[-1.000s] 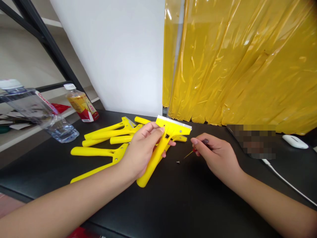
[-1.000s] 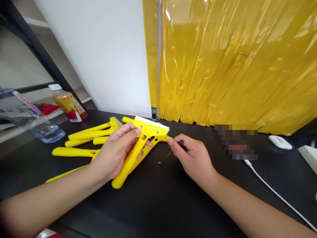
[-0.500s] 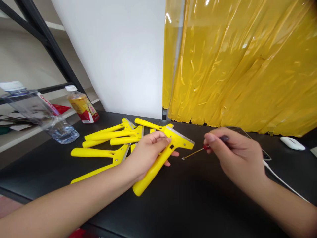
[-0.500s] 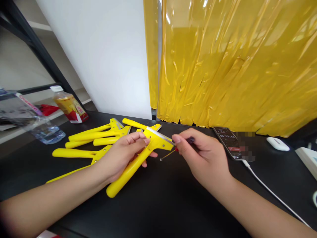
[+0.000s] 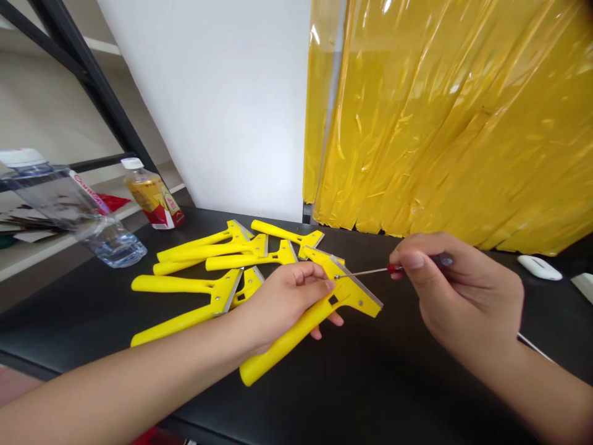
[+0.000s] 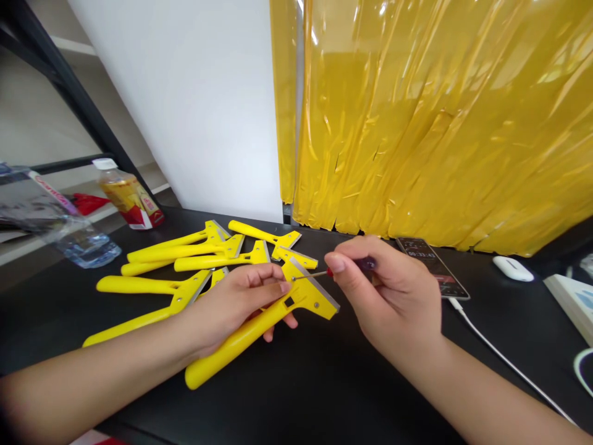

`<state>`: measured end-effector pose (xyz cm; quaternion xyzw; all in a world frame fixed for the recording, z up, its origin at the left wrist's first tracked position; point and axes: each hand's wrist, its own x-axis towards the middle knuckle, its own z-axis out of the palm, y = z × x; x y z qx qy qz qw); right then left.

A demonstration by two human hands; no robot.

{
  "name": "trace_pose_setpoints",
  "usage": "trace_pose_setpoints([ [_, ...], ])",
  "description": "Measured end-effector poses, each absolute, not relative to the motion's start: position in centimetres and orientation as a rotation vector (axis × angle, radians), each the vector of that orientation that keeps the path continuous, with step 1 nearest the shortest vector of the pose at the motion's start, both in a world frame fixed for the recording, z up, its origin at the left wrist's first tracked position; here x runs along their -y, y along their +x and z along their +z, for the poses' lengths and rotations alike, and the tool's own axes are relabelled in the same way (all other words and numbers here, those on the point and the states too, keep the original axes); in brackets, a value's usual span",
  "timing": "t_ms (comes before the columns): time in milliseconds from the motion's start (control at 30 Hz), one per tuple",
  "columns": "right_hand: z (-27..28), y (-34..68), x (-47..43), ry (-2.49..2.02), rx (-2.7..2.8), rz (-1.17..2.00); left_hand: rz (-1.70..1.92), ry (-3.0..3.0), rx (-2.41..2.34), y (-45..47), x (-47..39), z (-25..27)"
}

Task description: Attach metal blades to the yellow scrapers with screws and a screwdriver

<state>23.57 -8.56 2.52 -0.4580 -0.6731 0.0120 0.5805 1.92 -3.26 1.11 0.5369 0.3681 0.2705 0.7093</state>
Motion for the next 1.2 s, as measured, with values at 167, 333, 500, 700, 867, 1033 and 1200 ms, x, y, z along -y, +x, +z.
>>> trace_pose_setpoints([
  [167,2.5,23.8,8.4,-1.028,1.65,0.019,0.587,1.186,-0.825,1.9,3.2,1.1],
  [333,2.3,23.8,8.3,-1.015,1.685,0.032,0.59,1.197,-0.825,2.0,3.2,1.1],
  [500,3.1,23.7,8.6,-1.002,1.808,-0.015,0.577,1.212,-0.834,2.1,3.1,0.9],
  [700,4.5,22.8,9.3,-0.774,2.195,-0.413,0.59,1.231,-0.821,1.9,3.0,0.7],
  [867,4.3,22.1,9.8,-0.931,2.283,-0.594,0.625,1.226,-0.827,1.7,2.5,0.8],
  [1033,4.6,21.8,10.1,-1.167,2.172,-0.724,0.64,1.261,-0.856,1.7,2.2,0.8],
  [1200,5.3,21.6,10.6,-1.287,2.134,-0.782,0.655,1.315,-0.847,1.7,2.4,0.7],
])
